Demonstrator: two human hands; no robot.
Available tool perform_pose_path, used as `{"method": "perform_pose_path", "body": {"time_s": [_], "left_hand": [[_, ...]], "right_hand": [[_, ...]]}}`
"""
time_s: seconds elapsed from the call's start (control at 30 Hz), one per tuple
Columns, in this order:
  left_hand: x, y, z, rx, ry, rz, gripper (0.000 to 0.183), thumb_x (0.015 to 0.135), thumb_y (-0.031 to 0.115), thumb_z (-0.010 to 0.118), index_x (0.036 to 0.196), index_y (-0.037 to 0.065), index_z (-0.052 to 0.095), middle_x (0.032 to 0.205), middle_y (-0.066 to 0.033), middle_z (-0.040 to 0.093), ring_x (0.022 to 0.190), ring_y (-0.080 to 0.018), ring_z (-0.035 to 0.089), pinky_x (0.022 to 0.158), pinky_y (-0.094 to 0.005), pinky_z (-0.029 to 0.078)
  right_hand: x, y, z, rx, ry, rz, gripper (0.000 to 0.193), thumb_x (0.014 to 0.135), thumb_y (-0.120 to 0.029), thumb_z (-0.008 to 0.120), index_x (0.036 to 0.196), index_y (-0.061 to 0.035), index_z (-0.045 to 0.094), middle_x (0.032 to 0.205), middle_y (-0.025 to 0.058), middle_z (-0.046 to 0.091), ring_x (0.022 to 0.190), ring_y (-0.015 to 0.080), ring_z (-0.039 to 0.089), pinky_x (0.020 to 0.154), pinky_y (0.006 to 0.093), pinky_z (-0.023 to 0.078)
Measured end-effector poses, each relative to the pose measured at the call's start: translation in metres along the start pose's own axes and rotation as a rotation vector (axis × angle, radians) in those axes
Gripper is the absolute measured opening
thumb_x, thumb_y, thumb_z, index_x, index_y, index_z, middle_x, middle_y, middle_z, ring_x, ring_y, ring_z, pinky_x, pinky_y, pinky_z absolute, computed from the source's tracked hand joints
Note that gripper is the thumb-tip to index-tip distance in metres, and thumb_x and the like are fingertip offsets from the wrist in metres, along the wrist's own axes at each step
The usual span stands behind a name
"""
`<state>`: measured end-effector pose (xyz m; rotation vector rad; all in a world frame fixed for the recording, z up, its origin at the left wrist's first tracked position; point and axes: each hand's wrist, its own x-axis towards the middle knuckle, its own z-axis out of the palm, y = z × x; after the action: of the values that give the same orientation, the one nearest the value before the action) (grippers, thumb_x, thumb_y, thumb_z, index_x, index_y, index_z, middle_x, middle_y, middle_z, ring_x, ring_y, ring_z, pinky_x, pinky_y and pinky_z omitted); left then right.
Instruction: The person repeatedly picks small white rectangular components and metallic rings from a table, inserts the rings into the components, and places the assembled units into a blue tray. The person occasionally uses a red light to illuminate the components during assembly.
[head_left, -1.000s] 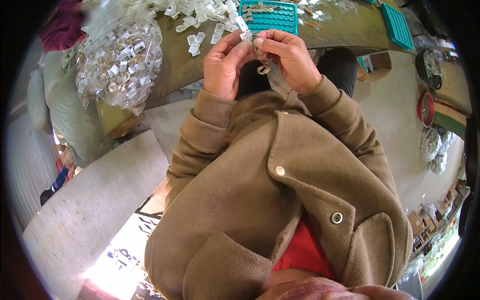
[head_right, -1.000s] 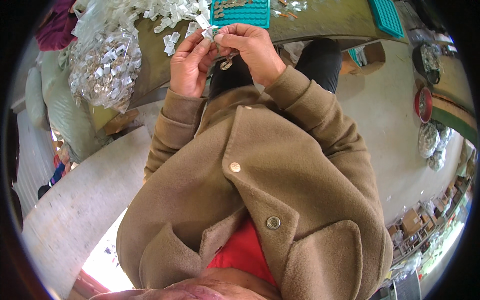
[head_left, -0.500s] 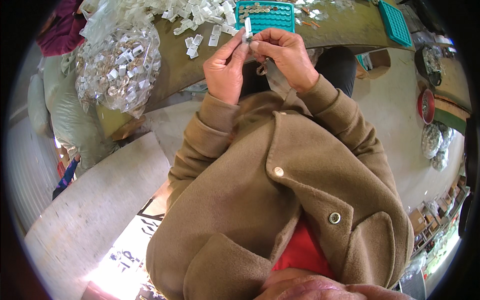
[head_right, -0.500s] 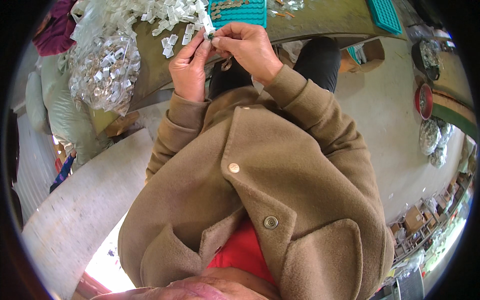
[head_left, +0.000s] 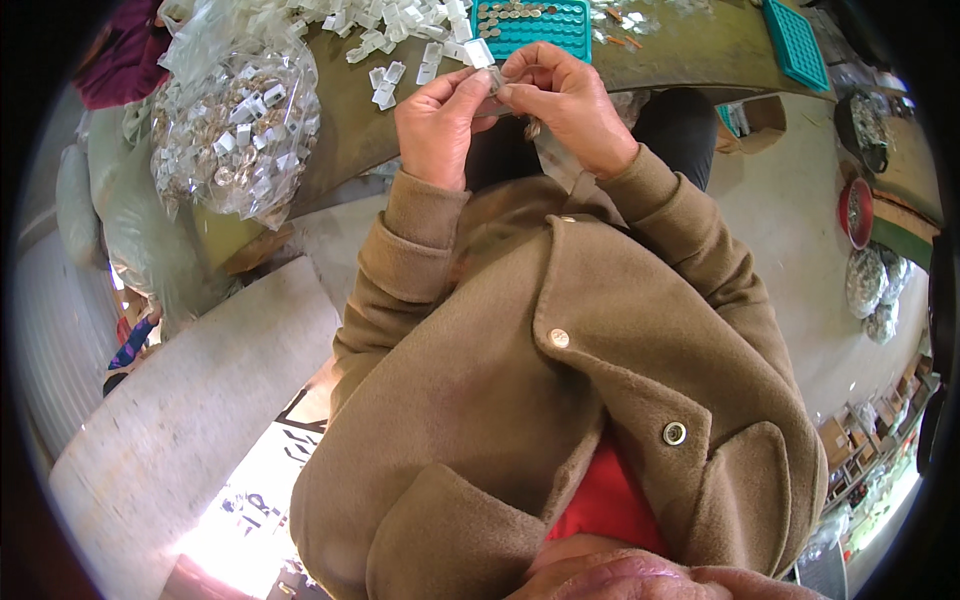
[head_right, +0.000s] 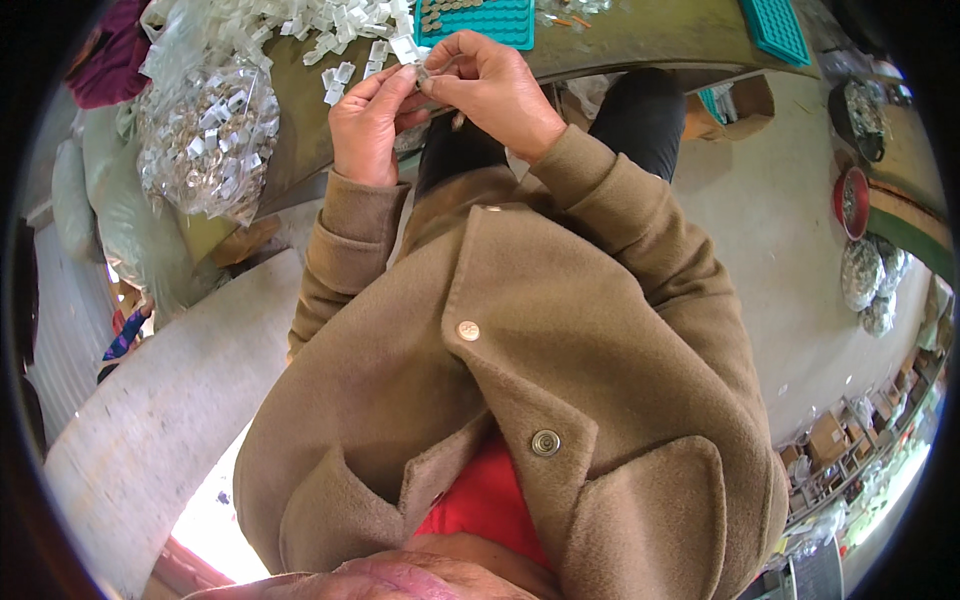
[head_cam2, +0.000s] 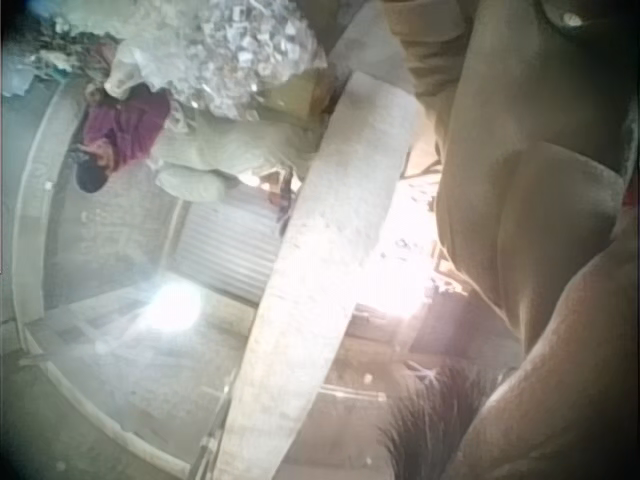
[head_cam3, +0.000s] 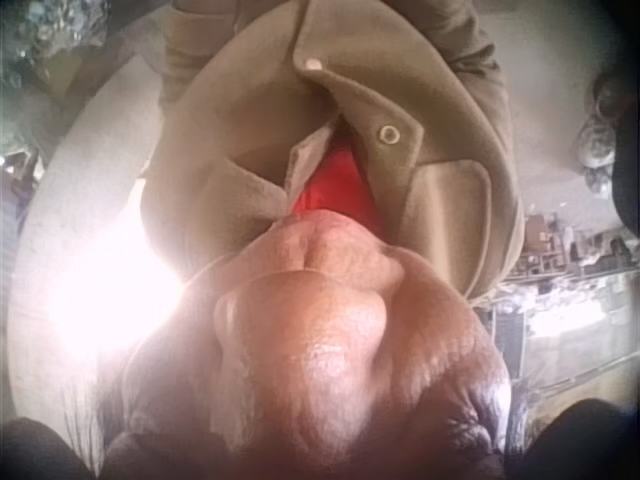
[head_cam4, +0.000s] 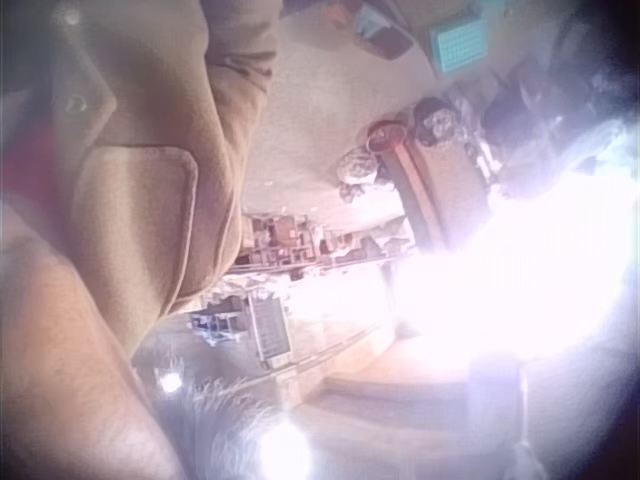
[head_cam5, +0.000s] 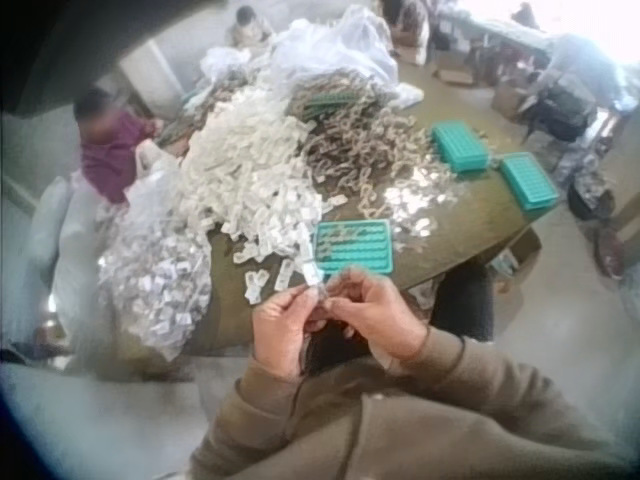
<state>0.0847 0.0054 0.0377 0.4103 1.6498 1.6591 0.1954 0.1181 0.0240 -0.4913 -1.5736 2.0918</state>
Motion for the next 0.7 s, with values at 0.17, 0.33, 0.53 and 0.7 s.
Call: {"method": "perform_pose_path", "body": {"time_s": [0.17, 0.33, 0.53, 0.7], "left_hand": [[-0.005, 0.002, 0.001, -0.014, 0.064, 0.004, 0.023, 0.092, 0.017, 0.061, 0.107, 0.001, 0.067, 0.093, -0.005, 0.07, 0.074, -0.0098, 0.066, 0.053, -0.0185, 0.043], [-0.008, 0.009, 0.002, -0.328, 0.055, -0.165, 0.018, 0.091, 0.016, 0.061, 0.101, 0.001, 0.066, 0.093, -0.0065, 0.07, 0.061, -0.0032, 0.05, 0.047, -0.0163, 0.034], [-0.006, 0.009, -0.002, -0.646, -0.064, -0.337, 0.018, 0.093, 0.013, 0.056, 0.108, 0.003, 0.059, 0.104, -0.0091, 0.068, 0.059, 0.0018, 0.044, 0.044, -0.0137, 0.032], [0.003, 0.005, -0.011, -0.934, -0.174, -0.512, 0.022, 0.095, 0.011, 0.055, 0.115, 0.003, 0.056, 0.112, -0.0101, 0.066, 0.064, 0.0027, 0.052, 0.045, -0.0107, 0.04]], "right_hand": [[0.0, -0.004, -0.003, -0.312, -0.005, -0.17, 0.014, 0.085, -0.006, 0.065, 0.096, -0.0017, 0.059, 0.082, 0.003, 0.064, 0.077, 0.0069, 0.059, 0.067, 0.0235, 0.049], [0.002, 0.0, -0.003, -0.38, 0.034, -0.303, 0.014, 0.084, -0.004, 0.064, 0.097, -0.0046, 0.058, 0.081, 0.0021, 0.063, 0.075, 0.0072, 0.059, 0.065, 0.0239, 0.048], [-0.002, 0.0, -0.001, -0.308, 0.047, -0.297, 0.01, 0.084, -0.002, 0.062, 0.092, -0.0044, 0.057, 0.08, 0.0031, 0.062, 0.071, 0.0106, 0.059, 0.062, 0.0241, 0.047], [0.001, 0.001, -0.002, -0.444, 0.087, -0.378, 0.01, 0.082, -0.002, 0.063, 0.091, -0.0039, 0.057, 0.081, 0.0064, 0.064, 0.07, 0.0173, 0.061, 0.064, 0.0281, 0.049]]}}
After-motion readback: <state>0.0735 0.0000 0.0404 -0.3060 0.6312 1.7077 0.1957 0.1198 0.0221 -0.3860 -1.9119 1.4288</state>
